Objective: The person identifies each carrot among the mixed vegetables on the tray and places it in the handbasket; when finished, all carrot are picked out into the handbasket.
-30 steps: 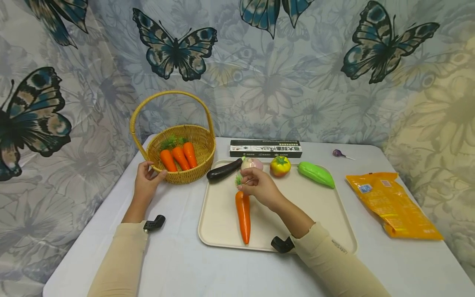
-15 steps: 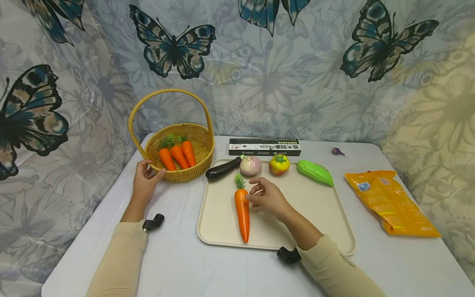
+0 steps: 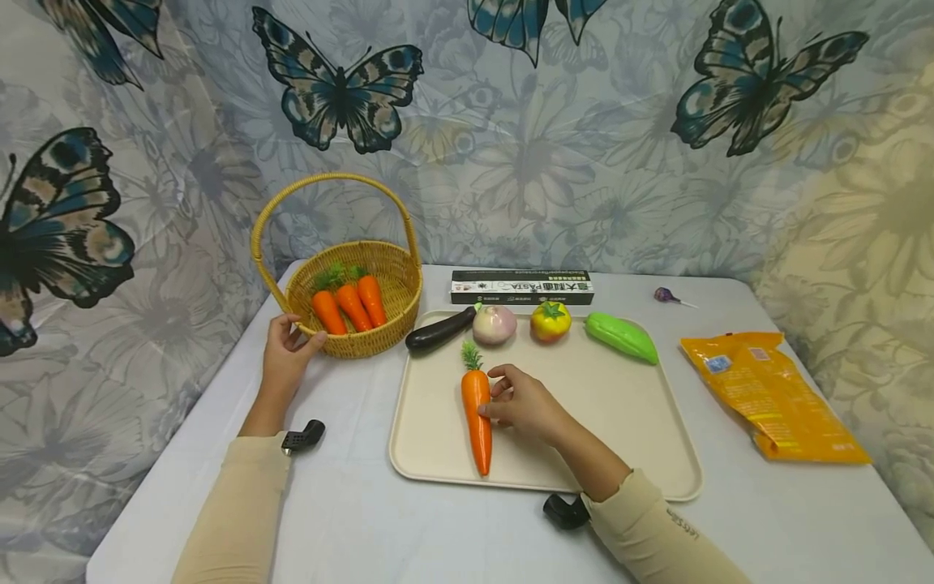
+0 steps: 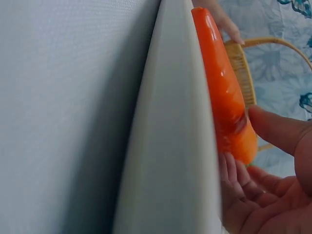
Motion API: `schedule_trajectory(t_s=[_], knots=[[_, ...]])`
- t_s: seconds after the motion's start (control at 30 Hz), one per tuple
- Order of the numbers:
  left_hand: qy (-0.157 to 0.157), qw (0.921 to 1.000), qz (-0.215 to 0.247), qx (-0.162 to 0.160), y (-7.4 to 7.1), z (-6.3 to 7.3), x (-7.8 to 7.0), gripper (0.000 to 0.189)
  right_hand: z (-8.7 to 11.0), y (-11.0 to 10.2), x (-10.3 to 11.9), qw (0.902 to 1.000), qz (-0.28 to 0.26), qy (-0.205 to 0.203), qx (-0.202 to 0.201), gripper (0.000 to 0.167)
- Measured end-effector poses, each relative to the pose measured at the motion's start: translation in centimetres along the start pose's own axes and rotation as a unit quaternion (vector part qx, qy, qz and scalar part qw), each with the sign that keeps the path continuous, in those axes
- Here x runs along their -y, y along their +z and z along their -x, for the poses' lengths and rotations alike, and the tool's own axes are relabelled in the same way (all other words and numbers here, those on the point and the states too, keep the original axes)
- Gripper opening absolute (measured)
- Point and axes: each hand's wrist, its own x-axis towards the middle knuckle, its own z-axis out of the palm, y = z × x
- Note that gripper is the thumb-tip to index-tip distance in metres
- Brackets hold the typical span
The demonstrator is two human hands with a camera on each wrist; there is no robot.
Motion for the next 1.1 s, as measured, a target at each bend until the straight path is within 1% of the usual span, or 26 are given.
schedule_trajectory(t_s=[0.07, 0.17, 0.3, 0.43, 0.53, 0.63, 0.73, 0.87, 1.03, 1.1], knots=[[-0.002, 1.0000, 0.001, 0.000, 0.0, -0.2, 0.7, 0.065, 0.0, 0.1, 0.1, 0.9999, 0.012, 0.009, 0.001, 0.063], [0.001, 1.0000, -0.003, -0.002, -0.1, -0.4, 1.3, 0.064, -0.2, 0.3, 0.4, 0.9983, 0.056, 0.018, 0.005, 0.068], [0.011, 0.9999, -0.006, -0.004, 0.0, -0.5, 1.3, 0.066, -0.4, 0.4, 0.9, 0.9926, 0.118, 0.024, 0.012, 0.073], [0.019, 0.9998, -0.009, -0.005, 0.1, -0.8, 1.2, 0.069, -0.6, 0.6, 1.2, 0.9897, 0.140, 0.023, 0.021, 0.071], [0.015, 0.9998, -0.013, -0.007, 0.2, -0.9, 1.1, 0.069, -0.7, 0.7, 1.2, 0.9920, 0.119, 0.026, 0.032, 0.068], [0.012, 0.9998, -0.013, -0.007, 0.2, -0.9, 1.0, 0.069, -0.7, 0.6, 1.2, 0.9960, 0.074, 0.028, 0.040, 0.066], [0.016, 0.9998, -0.010, -0.007, 0.2, -0.8, 1.0, 0.069, -0.7, 0.4, 1.3, 0.9984, 0.026, 0.026, 0.043, 0.064], [0.017, 0.9999, -0.003, 0.000, 0.2, -0.5, 0.6, 0.067, -0.7, 0.2, 1.3, 0.9987, -0.018, 0.024, 0.042, 0.064], [0.003, 1.0000, -0.006, 0.006, 0.3, 0.4, -0.9, 0.067, -1.3, 0.5, 1.5, 0.9974, -0.054, 0.016, 0.046, 0.062], [0.004, 1.0000, -0.008, 0.004, 0.2, 0.3, -0.7, 0.067, -1.7, 0.6, 1.6, 0.9962, -0.070, 0.010, 0.050, 0.061]])
